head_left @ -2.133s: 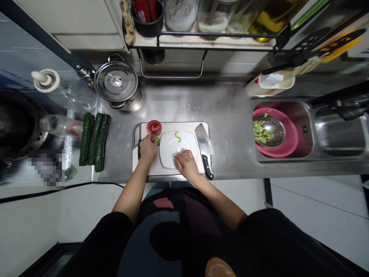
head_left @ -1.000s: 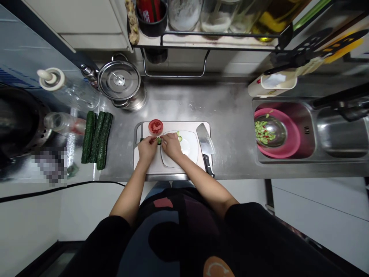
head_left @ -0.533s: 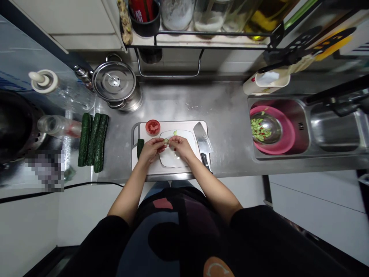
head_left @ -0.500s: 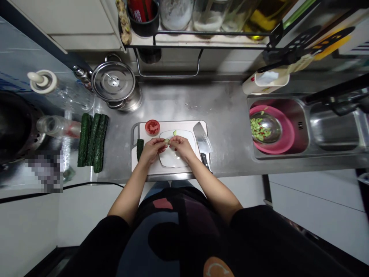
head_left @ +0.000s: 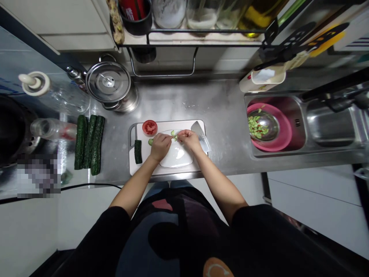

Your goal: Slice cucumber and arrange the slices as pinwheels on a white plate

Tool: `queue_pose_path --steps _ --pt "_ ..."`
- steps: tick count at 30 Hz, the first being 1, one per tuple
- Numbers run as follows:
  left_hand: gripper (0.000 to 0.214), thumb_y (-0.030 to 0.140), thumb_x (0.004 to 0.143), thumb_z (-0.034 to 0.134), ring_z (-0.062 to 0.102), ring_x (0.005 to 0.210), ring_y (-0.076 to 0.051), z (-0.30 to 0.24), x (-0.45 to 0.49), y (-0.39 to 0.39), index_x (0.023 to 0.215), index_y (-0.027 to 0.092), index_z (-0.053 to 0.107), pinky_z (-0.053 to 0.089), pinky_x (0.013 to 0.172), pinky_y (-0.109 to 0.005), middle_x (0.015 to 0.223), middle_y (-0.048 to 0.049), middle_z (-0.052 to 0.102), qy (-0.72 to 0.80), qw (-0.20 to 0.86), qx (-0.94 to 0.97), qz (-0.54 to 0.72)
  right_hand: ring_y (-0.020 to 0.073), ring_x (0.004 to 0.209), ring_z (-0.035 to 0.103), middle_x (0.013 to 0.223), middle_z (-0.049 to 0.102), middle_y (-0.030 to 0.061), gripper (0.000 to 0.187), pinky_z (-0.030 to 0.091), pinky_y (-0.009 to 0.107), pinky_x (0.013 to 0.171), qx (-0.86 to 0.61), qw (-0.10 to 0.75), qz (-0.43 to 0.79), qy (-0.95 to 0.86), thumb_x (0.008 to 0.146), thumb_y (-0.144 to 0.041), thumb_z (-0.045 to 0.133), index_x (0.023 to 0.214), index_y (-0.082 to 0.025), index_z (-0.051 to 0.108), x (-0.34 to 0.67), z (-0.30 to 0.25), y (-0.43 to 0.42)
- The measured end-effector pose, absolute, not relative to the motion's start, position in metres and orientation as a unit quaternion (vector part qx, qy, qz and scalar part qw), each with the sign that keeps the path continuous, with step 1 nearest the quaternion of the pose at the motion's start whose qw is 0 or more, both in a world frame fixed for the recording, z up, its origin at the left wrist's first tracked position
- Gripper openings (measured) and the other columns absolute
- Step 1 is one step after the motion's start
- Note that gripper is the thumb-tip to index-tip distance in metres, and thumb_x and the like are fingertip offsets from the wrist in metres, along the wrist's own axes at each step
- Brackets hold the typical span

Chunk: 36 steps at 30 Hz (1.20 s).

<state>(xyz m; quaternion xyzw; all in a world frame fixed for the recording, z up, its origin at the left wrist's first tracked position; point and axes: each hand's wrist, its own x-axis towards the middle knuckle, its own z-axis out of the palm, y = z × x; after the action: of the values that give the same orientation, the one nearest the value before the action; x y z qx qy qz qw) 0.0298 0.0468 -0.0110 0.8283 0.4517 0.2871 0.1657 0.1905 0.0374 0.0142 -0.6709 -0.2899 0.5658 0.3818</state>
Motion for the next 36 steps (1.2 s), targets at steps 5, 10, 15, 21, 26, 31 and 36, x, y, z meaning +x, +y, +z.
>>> queue_pose_path --steps 5,10,15,21,26,31,36 --pt "0.02 0.018 0.091 0.05 0.056 0.08 -0.019 -0.027 0.033 0.054 0.09 0.021 0.07 0.039 0.072 -0.034 0.079 -0.0058 0.066 0.424 0.111 0.859 0.266 0.0081 0.055 0.048 0.059 0.057 -0.0039 0.005 0.039 0.019 0.058 -0.725 0.298 0.485 -0.389 0.065 -0.017 0.056 0.066 -0.016 0.061 0.195 0.009 0.055" --pt "0.02 0.017 0.091 0.05 0.053 0.077 -0.02 -0.033 0.032 0.05 0.09 0.021 0.069 0.035 0.072 -0.035 0.074 -0.0057 0.064 0.425 0.098 0.865 0.248 0.0105 0.063 0.054 0.065 0.061 -0.0013 0.011 0.04 0.02 0.066 -0.735 0.211 0.397 -0.508 0.071 -0.014 0.053 0.067 -0.016 0.063 0.194 0.011 0.06" --pt "0.021 0.016 0.091 0.048 0.052 0.077 -0.02 -0.038 0.033 0.049 0.085 0.02 0.068 0.033 0.072 -0.035 0.073 -0.0055 0.063 0.424 0.091 0.87 0.234 0.0115 0.061 0.052 0.066 0.062 0.0 0.014 0.036 0.02 0.062 -0.74 0.143 0.346 -0.559 0.075 -0.013 0.051 0.073 -0.017 0.065 0.191 0.01 0.06" --pt "0.022 0.014 0.091 0.047 0.051 0.077 -0.02 -0.043 0.034 0.048 0.085 0.02 0.068 0.033 0.072 -0.036 0.075 -0.0052 0.064 0.43 0.098 0.864 0.243 0.013 0.064 0.052 0.07 0.063 0.0019 0.015 0.034 0.021 0.062 -0.723 0.106 0.323 -0.601 0.079 -0.014 0.05 0.079 -0.016 0.065 0.189 0.011 0.061" --pt "0.021 0.014 0.09 0.049 0.051 0.077 -0.02 -0.044 0.034 0.047 0.087 0.02 0.069 0.032 0.071 -0.036 0.073 -0.0052 0.064 0.436 0.083 0.862 0.245 0.0149 0.07 0.055 0.077 0.065 0.004 0.017 0.035 0.022 0.064 -0.719 0.083 0.309 -0.617 0.081 -0.013 0.049 0.084 -0.017 0.065 0.189 0.014 0.061" --pt "0.019 0.017 0.089 0.051 0.052 0.078 -0.021 -0.043 0.036 0.047 0.089 0.021 0.07 0.033 0.072 -0.037 0.075 -0.0056 0.065 0.435 0.088 0.863 0.242 0.0164 0.078 0.056 0.086 0.066 0.0065 0.017 0.035 0.022 0.066 -0.716 0.068 0.292 -0.631 0.083 -0.013 0.049 0.087 -0.016 0.065 0.189 0.015 0.06" --pt "0.018 0.026 0.091 0.053 0.052 0.079 -0.021 -0.044 0.038 0.045 0.085 0.022 0.07 0.033 0.073 -0.037 0.076 -0.0061 0.065 0.457 0.109 0.846 0.253 0.0173 0.082 0.056 0.09 0.065 0.0074 0.017 0.035 0.023 0.068 -0.712 0.059 0.286 -0.639 0.085 -0.014 0.048 0.09 -0.016 0.064 0.189 0.016 0.059"
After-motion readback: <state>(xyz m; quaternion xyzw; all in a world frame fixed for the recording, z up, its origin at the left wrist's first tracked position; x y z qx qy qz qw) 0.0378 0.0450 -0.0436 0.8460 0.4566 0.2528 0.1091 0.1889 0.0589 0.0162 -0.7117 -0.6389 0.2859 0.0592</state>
